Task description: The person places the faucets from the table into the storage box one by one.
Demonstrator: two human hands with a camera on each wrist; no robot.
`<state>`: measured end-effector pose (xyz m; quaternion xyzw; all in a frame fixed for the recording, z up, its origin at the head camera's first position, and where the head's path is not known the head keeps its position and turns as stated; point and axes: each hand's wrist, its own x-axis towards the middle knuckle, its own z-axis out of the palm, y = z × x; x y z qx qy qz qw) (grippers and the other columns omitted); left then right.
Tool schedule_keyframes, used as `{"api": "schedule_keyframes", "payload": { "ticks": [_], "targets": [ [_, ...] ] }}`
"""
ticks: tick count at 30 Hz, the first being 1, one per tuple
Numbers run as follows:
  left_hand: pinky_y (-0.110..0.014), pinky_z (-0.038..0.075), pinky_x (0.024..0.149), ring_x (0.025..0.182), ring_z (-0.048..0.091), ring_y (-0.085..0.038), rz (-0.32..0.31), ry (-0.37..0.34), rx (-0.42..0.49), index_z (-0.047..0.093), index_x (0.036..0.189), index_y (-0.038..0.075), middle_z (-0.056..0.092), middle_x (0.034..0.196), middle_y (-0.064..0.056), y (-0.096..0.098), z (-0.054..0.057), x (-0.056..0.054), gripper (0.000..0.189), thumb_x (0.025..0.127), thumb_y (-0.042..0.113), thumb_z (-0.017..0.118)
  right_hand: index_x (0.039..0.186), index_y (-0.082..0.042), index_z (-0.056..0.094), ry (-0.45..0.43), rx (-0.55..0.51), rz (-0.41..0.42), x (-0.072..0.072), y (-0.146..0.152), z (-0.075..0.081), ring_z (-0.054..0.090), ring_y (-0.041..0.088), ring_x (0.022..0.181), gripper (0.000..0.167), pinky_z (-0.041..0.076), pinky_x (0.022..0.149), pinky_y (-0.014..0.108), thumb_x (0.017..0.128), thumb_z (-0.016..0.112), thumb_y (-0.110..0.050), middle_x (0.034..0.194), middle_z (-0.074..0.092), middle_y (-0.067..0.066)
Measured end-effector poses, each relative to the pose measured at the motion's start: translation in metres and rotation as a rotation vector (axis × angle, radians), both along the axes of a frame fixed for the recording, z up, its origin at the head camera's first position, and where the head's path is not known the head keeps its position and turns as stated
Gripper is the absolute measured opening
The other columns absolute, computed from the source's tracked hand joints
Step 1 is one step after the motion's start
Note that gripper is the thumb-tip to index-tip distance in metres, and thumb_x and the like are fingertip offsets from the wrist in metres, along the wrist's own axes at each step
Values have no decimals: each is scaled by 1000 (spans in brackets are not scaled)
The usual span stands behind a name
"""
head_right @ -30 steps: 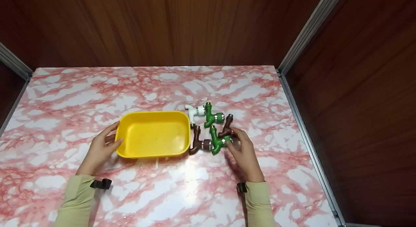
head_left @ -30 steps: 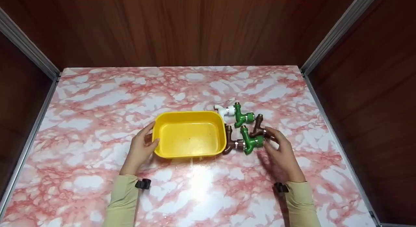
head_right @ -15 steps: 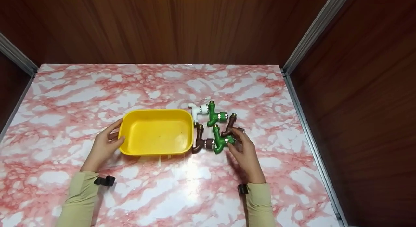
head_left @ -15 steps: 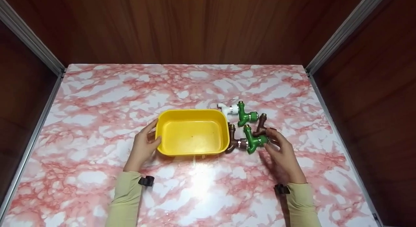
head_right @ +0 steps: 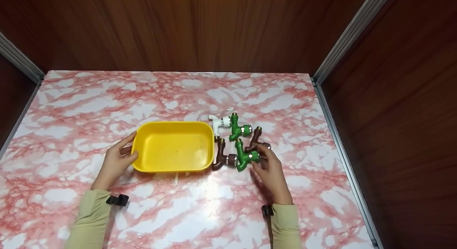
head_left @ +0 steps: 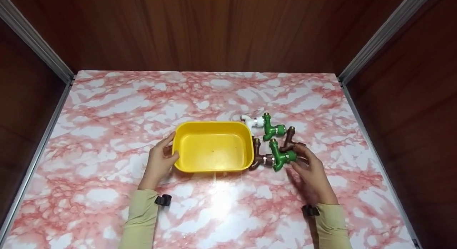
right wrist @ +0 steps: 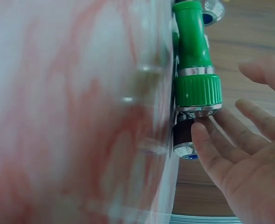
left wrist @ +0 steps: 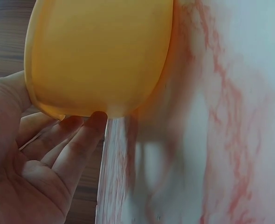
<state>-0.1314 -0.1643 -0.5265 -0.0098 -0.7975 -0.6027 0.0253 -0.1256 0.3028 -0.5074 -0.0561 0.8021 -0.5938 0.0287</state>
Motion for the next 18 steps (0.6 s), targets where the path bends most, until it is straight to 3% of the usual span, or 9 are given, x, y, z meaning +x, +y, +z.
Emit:
{"api": "schedule_keyframes", "payload": {
  "ticks": [4,8,10,14,18],
  "targets": [
    [-24,52,85,111,58,-31,1,-21,-9,41,145,10,43,143,-15,2,11,3,66,85,-9,59,139,1,44,14,39,5,-3,4,-10,50,38,118,58,46,98,33,85,65,7,134,47,22],
    [-25,53,83,109,58,-37,-7,-9,-16,39,145,2,43,141,-22,7,28,10,64,85,-11,57,135,5,47,64,100,9,-8,2,-12,51,39,115,57,48,95,36,82,67,11,132,48,24],
    [-25,53,83,109,57,-39,-12,-2,-14,38,144,-1,42,142,-23,8,31,11,64,84,-12,56,134,6,48,70,132,8,-10,1,-11,52,39,113,58,49,94,38,80,67,14,131,48,25],
    [-21,52,82,109,58,-32,2,-6,-19,40,145,7,44,143,-16,5,15,6,65,85,-9,58,135,3,49,56,210,3,-11,-2,-6,54,37,110,60,50,92,42,79,67,14,128,50,25],
    [-21,53,81,109,59,-26,7,7,-20,41,146,13,44,144,-11,2,2,2,66,85,-7,59,136,3,48,33,224,12,-11,-7,2,54,39,110,61,48,93,48,79,66,15,124,52,28]
  ]
}}
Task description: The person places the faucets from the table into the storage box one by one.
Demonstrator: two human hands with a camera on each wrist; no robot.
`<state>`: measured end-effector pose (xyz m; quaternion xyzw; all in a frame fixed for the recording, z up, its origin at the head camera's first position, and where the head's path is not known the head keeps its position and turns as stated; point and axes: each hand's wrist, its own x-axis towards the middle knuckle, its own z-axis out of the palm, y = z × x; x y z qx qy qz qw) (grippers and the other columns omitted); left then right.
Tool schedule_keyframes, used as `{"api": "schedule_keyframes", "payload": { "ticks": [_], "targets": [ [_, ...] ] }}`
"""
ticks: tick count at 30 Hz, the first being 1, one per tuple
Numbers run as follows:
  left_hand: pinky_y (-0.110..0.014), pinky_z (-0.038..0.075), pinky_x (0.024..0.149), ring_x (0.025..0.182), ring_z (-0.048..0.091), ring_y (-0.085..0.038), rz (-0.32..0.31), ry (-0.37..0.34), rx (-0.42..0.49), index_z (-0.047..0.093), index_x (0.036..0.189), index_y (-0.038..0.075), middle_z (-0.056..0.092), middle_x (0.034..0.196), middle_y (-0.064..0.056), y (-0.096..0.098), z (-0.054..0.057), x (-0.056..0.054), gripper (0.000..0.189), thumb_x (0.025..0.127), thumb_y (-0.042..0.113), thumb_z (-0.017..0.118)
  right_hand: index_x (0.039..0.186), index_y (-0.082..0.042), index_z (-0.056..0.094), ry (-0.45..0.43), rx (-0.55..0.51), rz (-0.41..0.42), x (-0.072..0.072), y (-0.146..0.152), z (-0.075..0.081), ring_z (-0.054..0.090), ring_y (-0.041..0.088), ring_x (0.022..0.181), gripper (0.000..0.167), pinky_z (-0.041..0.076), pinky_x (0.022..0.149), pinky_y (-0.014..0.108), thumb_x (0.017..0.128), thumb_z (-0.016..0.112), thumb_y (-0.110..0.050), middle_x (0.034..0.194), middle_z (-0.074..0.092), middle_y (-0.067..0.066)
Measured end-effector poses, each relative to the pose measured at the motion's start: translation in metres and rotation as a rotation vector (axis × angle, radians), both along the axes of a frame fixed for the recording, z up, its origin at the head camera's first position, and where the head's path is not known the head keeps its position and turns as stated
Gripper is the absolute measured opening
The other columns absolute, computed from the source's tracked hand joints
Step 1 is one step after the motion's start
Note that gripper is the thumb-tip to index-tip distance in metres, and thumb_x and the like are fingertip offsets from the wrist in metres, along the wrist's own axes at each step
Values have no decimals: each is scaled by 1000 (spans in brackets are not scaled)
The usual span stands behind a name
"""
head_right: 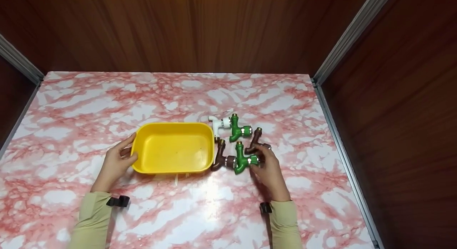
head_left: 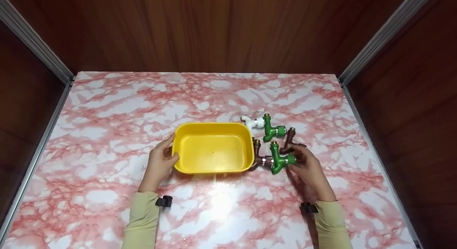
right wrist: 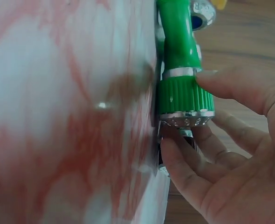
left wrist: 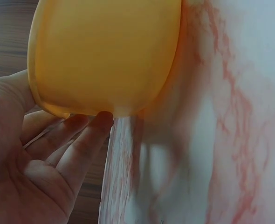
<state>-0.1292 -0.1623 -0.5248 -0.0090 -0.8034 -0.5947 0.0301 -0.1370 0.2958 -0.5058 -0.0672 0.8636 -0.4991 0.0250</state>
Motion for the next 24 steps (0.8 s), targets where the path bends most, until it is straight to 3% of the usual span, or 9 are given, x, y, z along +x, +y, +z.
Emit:
{"api": "schedule_keyframes", "payload": {
  "ticks": [4,9,16,24],
  "targets": [
    [-23,54,81,110,59,-25,-4,16,15,41,146,13,42,145,-10,-1,-3,0,66,85,-7,59,137,5,45,-29,18,5,0,-1,1,53,41,111,63,47,93,49,79,66,14,121,54,31],
    [-23,53,83,111,58,-24,-1,8,20,41,146,13,43,145,-9,-1,-4,-1,67,85,-7,58,138,2,47,-41,49,-1,-4,5,-11,54,36,111,64,48,94,46,78,69,12,120,57,28],
    [-25,53,85,112,57,-25,-3,-20,36,41,145,15,42,145,-9,0,-1,-2,67,85,-8,58,135,2,49,-45,21,4,-5,8,-11,55,37,110,61,48,93,44,79,70,10,120,57,27],
    [-37,49,92,115,54,-39,-12,-20,24,38,143,-2,39,144,-23,8,34,9,64,83,-14,55,139,-6,48,-141,-40,-2,-3,11,-9,59,33,104,66,55,78,29,78,71,8,121,55,22]
  ]
}}
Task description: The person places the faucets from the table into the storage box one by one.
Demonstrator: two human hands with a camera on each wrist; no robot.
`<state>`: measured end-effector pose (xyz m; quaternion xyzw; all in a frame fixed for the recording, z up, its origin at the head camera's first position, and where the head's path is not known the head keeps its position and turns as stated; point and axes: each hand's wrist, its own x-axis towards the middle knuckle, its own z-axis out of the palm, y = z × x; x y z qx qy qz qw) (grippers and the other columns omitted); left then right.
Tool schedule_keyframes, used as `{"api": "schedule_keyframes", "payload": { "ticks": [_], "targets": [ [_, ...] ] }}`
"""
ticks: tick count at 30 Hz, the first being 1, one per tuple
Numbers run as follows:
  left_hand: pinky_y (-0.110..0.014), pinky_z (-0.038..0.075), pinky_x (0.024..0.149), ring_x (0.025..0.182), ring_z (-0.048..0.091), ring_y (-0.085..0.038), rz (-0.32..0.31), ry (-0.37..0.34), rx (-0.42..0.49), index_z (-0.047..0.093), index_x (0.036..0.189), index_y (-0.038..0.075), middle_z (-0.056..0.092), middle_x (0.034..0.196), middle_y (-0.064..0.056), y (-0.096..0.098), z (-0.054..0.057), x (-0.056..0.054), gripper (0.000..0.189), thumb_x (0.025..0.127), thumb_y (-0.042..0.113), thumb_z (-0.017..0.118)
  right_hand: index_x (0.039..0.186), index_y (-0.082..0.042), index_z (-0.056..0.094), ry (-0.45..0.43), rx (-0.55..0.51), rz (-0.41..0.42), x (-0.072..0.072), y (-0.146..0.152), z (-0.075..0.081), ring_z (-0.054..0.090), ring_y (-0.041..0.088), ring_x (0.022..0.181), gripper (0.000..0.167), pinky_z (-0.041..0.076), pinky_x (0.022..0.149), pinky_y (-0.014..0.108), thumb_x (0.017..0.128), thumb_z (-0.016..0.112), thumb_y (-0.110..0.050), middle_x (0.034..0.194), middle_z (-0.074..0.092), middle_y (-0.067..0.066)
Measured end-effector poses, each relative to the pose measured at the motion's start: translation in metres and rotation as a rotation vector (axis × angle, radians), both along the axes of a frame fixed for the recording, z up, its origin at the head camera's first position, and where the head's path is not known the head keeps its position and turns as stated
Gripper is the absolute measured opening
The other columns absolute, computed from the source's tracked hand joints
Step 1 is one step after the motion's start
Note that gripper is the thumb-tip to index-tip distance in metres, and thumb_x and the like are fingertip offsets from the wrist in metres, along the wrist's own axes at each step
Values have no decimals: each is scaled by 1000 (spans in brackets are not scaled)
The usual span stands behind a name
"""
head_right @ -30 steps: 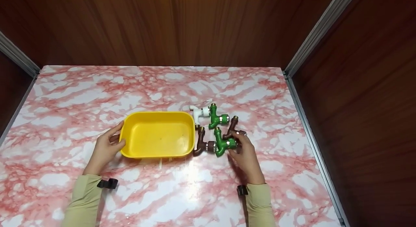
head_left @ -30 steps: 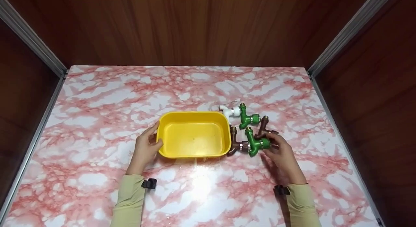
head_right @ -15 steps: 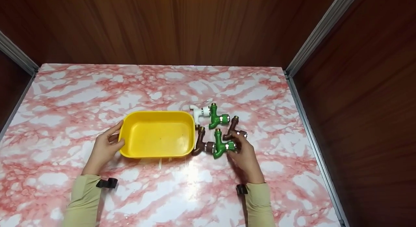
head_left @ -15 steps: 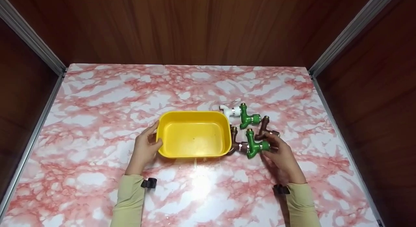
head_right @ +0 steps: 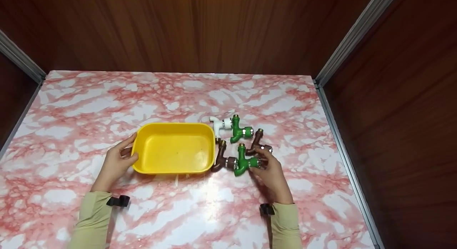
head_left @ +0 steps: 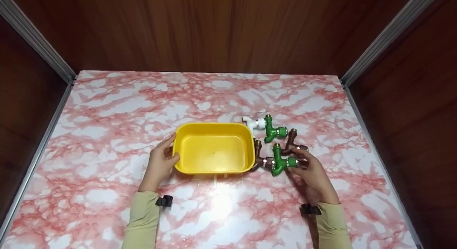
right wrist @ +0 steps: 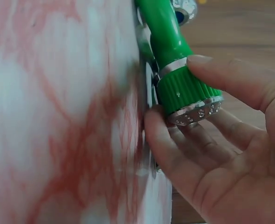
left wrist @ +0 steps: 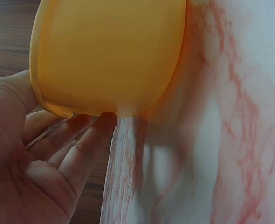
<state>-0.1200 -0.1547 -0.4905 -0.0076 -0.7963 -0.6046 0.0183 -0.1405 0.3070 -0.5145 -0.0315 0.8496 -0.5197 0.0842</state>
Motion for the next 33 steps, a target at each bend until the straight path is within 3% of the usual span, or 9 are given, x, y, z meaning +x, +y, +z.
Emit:
{"api": "schedule_keyframes", "payload": {
  "ticks": [8,13,16,20,26,33],
  "targets": [
    [-38,48,94,115,54,-38,-4,-6,17,39,143,-2,39,145,-21,2,1,-1,64,83,-14,56,137,-3,48,-44,-121,-8,1,4,-1,59,35,106,62,52,85,27,80,72,4,123,53,22],
    [-36,49,93,113,57,-33,15,2,4,41,144,6,41,144,-17,-5,-23,-9,66,82,-13,57,133,1,50,-57,-146,-38,2,1,-2,61,29,100,56,53,83,27,81,72,1,118,56,22],
    [-32,50,91,112,57,-31,19,15,-3,42,144,9,43,143,-16,-8,-36,-12,68,82,-12,58,130,3,51,-81,-155,-61,2,0,-2,61,26,96,51,56,70,29,83,71,-2,115,57,23],
    [-27,51,88,112,57,-29,18,16,-9,42,145,10,44,143,-14,-8,-36,-12,68,82,-11,58,129,3,51,-126,-173,-83,2,-2,-2,61,24,89,49,55,56,30,85,70,-6,113,55,23],
    [-26,53,85,113,57,-28,8,10,8,42,145,12,45,143,-12,-8,-35,-10,67,84,-9,58,127,6,52,-101,-145,-69,1,-4,-2,62,21,93,47,55,72,28,85,70,-6,112,58,22],
    [-29,53,86,113,57,-33,13,5,26,41,145,8,44,143,-15,-7,-30,-9,66,84,-11,58,125,5,53,-86,-127,-74,0,-4,0,61,25,95,46,55,79,30,85,70,-9,114,58,21]
  ]
}}
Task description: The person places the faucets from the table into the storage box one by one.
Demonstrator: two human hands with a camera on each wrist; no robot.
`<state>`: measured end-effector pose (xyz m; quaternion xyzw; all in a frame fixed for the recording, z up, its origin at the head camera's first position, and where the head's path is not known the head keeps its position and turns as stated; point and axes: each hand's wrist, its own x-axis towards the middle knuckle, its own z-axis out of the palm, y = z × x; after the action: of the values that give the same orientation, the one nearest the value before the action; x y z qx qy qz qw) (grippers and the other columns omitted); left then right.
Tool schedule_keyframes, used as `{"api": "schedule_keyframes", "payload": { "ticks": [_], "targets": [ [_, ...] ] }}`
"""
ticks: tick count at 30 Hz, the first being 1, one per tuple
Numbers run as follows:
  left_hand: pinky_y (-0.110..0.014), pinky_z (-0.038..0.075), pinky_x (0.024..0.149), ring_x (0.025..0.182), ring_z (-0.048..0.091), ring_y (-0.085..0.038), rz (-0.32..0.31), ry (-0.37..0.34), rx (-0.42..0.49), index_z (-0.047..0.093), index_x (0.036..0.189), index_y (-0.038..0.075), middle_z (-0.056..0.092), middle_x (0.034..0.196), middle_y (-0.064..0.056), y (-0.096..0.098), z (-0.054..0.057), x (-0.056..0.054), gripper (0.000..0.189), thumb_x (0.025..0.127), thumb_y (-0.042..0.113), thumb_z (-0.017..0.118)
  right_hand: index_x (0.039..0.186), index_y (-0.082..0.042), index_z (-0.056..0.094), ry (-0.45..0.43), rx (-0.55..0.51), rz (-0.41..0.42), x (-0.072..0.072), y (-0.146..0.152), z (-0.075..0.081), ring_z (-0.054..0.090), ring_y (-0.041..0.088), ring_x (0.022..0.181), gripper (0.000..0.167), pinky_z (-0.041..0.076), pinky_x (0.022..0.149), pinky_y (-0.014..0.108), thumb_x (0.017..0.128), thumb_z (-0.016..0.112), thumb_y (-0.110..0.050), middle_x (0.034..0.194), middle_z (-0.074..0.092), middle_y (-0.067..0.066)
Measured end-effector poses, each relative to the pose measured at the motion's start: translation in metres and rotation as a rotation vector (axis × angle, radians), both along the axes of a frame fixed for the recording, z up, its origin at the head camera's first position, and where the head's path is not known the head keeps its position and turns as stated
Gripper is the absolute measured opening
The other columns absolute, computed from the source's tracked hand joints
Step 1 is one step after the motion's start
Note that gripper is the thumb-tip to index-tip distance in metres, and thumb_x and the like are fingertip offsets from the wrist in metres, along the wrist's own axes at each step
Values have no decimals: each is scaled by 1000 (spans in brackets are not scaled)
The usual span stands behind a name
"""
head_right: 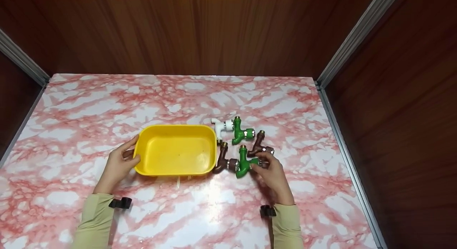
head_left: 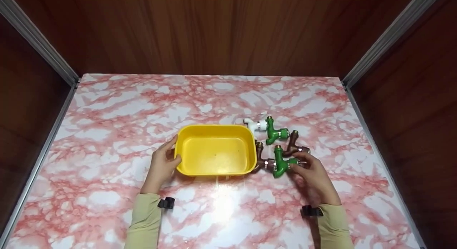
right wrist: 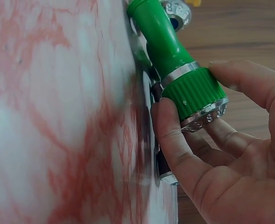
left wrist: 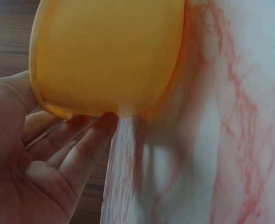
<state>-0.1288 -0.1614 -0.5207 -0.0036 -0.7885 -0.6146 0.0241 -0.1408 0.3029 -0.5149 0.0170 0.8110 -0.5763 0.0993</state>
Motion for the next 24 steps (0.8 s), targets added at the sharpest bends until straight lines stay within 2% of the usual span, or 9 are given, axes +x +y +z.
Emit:
{"api": "schedule_keyframes", "payload": {
  "ticks": [7,16,18,21,24],
  "targets": [
    [-34,53,86,114,55,-40,-16,9,5,39,143,-2,42,142,-22,6,27,9,63,83,-14,55,124,7,54,-4,9,2,0,0,1,61,26,97,47,53,82,28,85,72,-13,113,60,23],
    [-31,54,85,115,55,-39,-16,-12,17,40,143,0,41,143,-22,7,31,10,63,83,-14,55,122,4,55,-16,-3,1,0,2,2,63,25,94,46,55,79,32,84,73,-13,111,61,21],
    [-31,53,86,115,55,-38,-11,-21,13,40,143,0,42,142,-21,7,31,10,63,83,-14,55,122,4,55,-21,-12,1,0,2,2,63,25,93,46,55,75,32,84,73,-13,110,61,22],
    [-32,52,87,115,55,-38,-11,-22,-2,40,143,-1,43,142,-22,8,32,10,63,84,-13,55,122,5,54,-30,-47,-5,1,3,1,63,22,88,46,56,64,30,83,73,-10,110,60,21],
    [-33,52,89,115,54,-38,-10,-17,-13,39,143,-1,42,142,-22,8,33,11,63,83,-13,55,123,5,52,-78,-148,-28,3,2,2,59,19,68,46,49,48,28,83,72,-6,104,59,22]
  ]
}}
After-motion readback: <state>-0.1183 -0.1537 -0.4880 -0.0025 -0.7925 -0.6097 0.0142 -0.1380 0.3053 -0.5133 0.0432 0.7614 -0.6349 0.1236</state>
